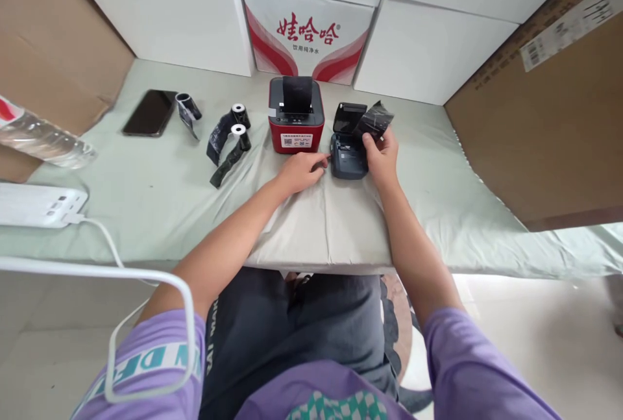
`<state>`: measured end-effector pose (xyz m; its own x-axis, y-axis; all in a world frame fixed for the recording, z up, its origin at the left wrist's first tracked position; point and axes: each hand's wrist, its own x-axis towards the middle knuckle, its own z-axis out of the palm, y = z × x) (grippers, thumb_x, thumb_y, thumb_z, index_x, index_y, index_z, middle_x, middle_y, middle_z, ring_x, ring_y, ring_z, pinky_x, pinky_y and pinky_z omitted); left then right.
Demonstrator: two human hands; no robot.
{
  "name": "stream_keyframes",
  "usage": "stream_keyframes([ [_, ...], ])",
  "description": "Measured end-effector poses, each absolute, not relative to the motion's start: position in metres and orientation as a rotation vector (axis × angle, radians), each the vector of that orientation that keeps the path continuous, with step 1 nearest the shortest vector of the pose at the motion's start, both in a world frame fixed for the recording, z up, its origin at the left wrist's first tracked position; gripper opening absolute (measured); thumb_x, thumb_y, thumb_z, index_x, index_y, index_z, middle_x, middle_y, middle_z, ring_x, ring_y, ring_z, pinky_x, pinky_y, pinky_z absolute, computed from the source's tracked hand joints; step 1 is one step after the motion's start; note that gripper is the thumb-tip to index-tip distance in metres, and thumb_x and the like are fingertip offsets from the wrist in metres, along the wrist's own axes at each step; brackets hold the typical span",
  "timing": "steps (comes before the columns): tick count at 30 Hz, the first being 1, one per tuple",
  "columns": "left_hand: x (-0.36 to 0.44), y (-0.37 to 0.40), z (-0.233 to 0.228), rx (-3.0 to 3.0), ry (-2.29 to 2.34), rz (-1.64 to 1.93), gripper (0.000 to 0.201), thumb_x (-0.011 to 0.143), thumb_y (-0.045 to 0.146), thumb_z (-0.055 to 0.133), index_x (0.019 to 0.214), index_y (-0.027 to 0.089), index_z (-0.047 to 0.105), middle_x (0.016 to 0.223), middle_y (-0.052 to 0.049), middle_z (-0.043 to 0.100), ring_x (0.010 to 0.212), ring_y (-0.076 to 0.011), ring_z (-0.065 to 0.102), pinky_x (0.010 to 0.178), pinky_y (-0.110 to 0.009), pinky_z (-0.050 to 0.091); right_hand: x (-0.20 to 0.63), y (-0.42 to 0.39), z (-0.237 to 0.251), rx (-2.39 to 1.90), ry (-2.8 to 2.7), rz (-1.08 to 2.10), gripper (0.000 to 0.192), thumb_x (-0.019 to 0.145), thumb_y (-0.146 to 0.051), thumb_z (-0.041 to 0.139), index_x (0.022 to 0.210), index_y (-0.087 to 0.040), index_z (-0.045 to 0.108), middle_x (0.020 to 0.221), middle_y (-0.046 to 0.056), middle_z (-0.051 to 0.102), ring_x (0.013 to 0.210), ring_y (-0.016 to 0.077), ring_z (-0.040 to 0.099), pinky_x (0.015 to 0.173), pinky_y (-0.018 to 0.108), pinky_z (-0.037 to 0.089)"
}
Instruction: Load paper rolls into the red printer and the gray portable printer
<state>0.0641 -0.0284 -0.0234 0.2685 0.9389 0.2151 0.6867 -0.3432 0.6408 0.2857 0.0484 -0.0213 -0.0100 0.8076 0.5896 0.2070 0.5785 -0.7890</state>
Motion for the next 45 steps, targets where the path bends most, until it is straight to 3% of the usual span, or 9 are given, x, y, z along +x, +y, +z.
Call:
stream_keyframes([
  [3, 0.064, -0.029, -0.023, 2.13, 1.48, 0.798, 0.029, 0.086, 0.018, 0.057, 0.106, 0.024, 0.077, 0.129, -0.002, 0.077, 0.099, -0.0232, 0.075, 0.088, -0.034, 0.055, 0.284, 0.05, -0.025, -0.915, -1.6, 0.581, 0.038, 0.086, -0.062, 0.07, 0.099, -0.026, 0.071, 0.112, 0.007, 0.065, 0.104, 0.0246, 0.063, 0.1, 0.045, 0.054],
  [8, 0.064, -0.03, -0.024, 2.131, 1.479, 0.782, 0.028, 0.087, 0.019, 0.056, 0.106, 0.025, 0.077, 0.129, -0.002, 0.077, 0.102, -0.0244, 0.075, 0.089, -0.035, 0.056, 0.281, 0.051, -0.028, -1.016, -1.647, 0.555, 0.024, 0.088, -0.05, 0.07, 0.093, -0.026, 0.072, 0.1, 0.005, 0.069, 0.104, 0.0268, 0.062, 0.101, 0.049, 0.052],
  [14, 0.064, -0.031, -0.023, 2.135, 1.478, 0.77, 0.029, 0.088, 0.019, 0.055, 0.106, 0.025, 0.077, 0.129, -0.002, 0.078, 0.107, -0.0255, 0.075, 0.088, -0.035, 0.056, 0.283, 0.06, -0.033, -1.0, -1.591, 0.576, 0.022, 0.084, -0.045, 0.072, 0.091, -0.024, 0.073, 0.096, 0.003, 0.069, 0.081, 0.0192, 0.061, 0.078, 0.037, 0.056],
  [20, 0.064, -0.031, -0.022, 2.15, 1.488, 0.744, 0.029, 0.089, 0.021, 0.054, 0.106, 0.026, 0.076, 0.127, -0.001, 0.078, 0.11, -0.0269, 0.075, 0.09, -0.037, 0.056, 0.285, 0.065, -0.032, -0.918, -1.497, 0.615, 0.02, 0.082, -0.043, 0.073, 0.093, -0.026, 0.073, 0.103, 0.004, 0.071, 0.095, 0.0207, 0.067, 0.084, 0.038, 0.059],
  [28, 0.064, -0.031, -0.022, 2.16, 1.52, 0.692, 0.031, 0.09, 0.02, 0.054, 0.109, 0.027, 0.077, 0.126, -0.002, 0.079, 0.11, -0.0256, 0.075, 0.091, -0.035, 0.056, 0.285, 0.047, -0.017, -0.924, -1.576, 0.579, 0.013, 0.076, -0.026, 0.067, 0.088, -0.024, 0.071, 0.093, 0.003, 0.068, 0.09, 0.0188, 0.066, 0.086, 0.036, 0.057],
  [34, 0.064, -0.032, -0.022, 2.165, 1.491, 0.728, 0.031, 0.089, 0.02, 0.053, 0.109, 0.026, 0.077, 0.122, -0.003, 0.08, 0.111, -0.0259, 0.074, 0.093, -0.036, 0.057, 0.286, 0.048, -0.016, -0.981, -1.6, 0.569, 0.006, 0.079, -0.028, 0.067, 0.083, -0.025, 0.064, 0.091, 0.002, 0.068, 0.093, 0.0203, 0.066, 0.092, 0.038, 0.054],
  [40, 0.064, -0.032, -0.022, 2.163, 1.49, 0.737, 0.03, 0.09, 0.02, 0.054, 0.108, 0.027, 0.077, 0.121, -0.004, 0.08, 0.111, -0.0266, 0.074, 0.094, -0.037, 0.057, 0.285, 0.048, -0.019, -1.052, -1.667, 0.542, 0.011, 0.079, -0.033, 0.068, 0.087, -0.026, 0.064, 0.093, 0.002, 0.07, 0.092, 0.0221, 0.065, 0.095, 0.042, 0.052],
  [45, 0.063, -0.032, -0.022, 2.177, 1.477, 0.73, 0.031, 0.089, 0.019, 0.053, 0.108, 0.026, 0.077, 0.123, -0.003, 0.079, 0.112, -0.0267, 0.074, 0.093, -0.037, 0.057, 0.285, 0.041, -0.01, -0.945, -1.621, 0.649, 0.011, 0.08, -0.036, 0.065, 0.079, -0.025, 0.061, 0.085, 0.001, 0.069, 0.089, 0.021, 0.066, 0.09, 0.039, 0.054],
])
